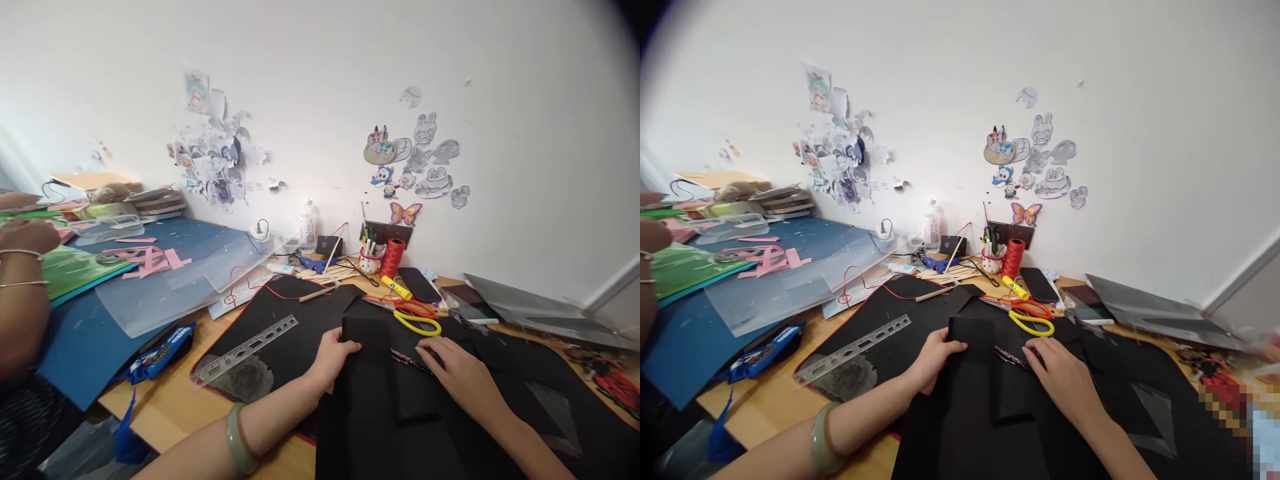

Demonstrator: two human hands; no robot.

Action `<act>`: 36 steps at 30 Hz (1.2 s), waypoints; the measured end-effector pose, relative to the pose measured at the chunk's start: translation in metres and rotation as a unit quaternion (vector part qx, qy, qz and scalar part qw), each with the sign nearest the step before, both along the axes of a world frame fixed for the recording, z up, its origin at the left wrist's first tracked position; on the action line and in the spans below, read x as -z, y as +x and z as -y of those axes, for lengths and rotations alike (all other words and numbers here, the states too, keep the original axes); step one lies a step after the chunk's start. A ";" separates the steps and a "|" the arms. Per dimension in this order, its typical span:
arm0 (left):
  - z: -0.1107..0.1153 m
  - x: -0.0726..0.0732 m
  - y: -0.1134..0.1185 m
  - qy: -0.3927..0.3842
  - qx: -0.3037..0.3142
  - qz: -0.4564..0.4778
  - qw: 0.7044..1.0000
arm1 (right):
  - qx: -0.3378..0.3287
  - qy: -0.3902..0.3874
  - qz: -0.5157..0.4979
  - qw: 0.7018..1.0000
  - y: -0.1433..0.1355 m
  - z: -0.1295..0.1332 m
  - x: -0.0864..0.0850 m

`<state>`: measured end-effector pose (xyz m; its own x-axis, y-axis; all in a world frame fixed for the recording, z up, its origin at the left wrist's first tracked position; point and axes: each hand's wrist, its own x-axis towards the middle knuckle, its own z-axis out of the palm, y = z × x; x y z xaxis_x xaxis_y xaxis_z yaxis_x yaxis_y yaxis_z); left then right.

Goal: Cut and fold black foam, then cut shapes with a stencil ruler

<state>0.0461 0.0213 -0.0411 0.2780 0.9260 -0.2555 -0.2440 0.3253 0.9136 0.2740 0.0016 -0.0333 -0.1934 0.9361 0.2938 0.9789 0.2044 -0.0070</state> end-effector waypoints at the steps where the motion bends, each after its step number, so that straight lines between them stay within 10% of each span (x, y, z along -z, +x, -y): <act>1: 0.000 0.000 0.001 0.003 0.001 0.006 1.000 | -0.004 -0.004 0.001 1.000 -0.006 -0.004 -0.005; 12: 0.002 -0.002 -0.001 0.014 -0.109 0.066 0.992 | -0.146 -0.113 0.159 0.970 -0.143 -0.131 -0.078; 22: 0.000 0.003 0.001 0.003 -0.079 0.059 0.995 | -0.198 -0.162 0.219 0.941 -0.223 -0.143 -0.044; 31: -0.003 -0.007 -0.009 0.037 -0.029 0.069 0.996 | -0.140 0.065 -0.078 0.985 -0.154 -0.076 -0.132; 36: 0.003 -0.019 -0.009 0.060 -0.016 0.105 0.992 | -0.113 0.134 -0.318 0.932 -0.082 0.014 -0.115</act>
